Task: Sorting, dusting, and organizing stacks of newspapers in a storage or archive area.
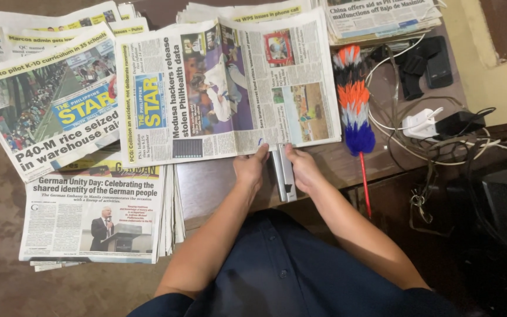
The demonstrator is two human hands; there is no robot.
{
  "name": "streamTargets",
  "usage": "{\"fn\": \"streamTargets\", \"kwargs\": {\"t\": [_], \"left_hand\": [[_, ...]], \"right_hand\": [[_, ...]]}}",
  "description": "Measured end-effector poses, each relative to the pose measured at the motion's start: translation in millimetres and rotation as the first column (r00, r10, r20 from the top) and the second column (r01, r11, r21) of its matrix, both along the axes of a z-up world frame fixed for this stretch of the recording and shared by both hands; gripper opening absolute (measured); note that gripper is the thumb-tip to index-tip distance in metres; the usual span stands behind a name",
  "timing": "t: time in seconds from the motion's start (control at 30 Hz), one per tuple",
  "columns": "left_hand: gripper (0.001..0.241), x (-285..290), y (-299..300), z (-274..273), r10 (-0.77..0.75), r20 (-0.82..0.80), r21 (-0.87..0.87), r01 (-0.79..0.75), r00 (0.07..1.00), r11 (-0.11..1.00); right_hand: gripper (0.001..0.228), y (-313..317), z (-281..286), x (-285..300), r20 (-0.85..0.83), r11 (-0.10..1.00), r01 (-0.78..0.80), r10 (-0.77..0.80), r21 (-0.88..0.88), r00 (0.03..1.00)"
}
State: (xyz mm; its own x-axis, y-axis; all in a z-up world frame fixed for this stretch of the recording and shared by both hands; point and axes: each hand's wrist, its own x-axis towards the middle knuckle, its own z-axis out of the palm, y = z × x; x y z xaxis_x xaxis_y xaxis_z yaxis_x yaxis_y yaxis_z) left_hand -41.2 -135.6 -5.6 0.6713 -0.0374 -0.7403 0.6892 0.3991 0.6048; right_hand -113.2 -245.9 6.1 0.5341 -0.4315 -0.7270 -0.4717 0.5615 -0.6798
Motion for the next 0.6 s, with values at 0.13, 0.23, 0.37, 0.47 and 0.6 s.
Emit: {"fn": "streamTargets", "kwargs": {"t": [0.13,0.23,0.37,0.47,0.6], "left_hand": [[0.05,1.2,-1.7,13.2,-0.005,0.011,0.006,0.005,1.0,1.0],[0.053,-0.5,1.2,-1.8,-0.034,0.019,0.033,0.034,0.999,0.999],[0.084,-5.7,-4.1,-4.7,-0.324,-0.048,0.21,0.326,0.945,0.921],[0.075,-16.7,-11.9,-22.3,-0.35,-0.036,0.032,0.351,0.936,0.936],[0.062,-19.2,-19.1,-23.4,-0.345,-0.055,0.155,0.349,0.937,0.924]], "right_hand": [[0.041,1.9,-3.1,-1.9,-0.015,0.999,-0.024,0.023,-0.033,1.0],[0.037,4.4,-11.0,-2.6,0.026,0.997,-0.015,0.017,-0.073,1.0],[0.037,3.8,-31.6,-7.3,0.024,0.993,-0.03,0.033,-0.114,0.999],[0.038,1.5,-60.9,-12.7,0.05,0.987,-0.044,0.053,-0.154,0.997],[0.033,24.2,-32.2,-8.5,-0.02,0.95,-0.088,0.086,-0.3,0.996]]}}
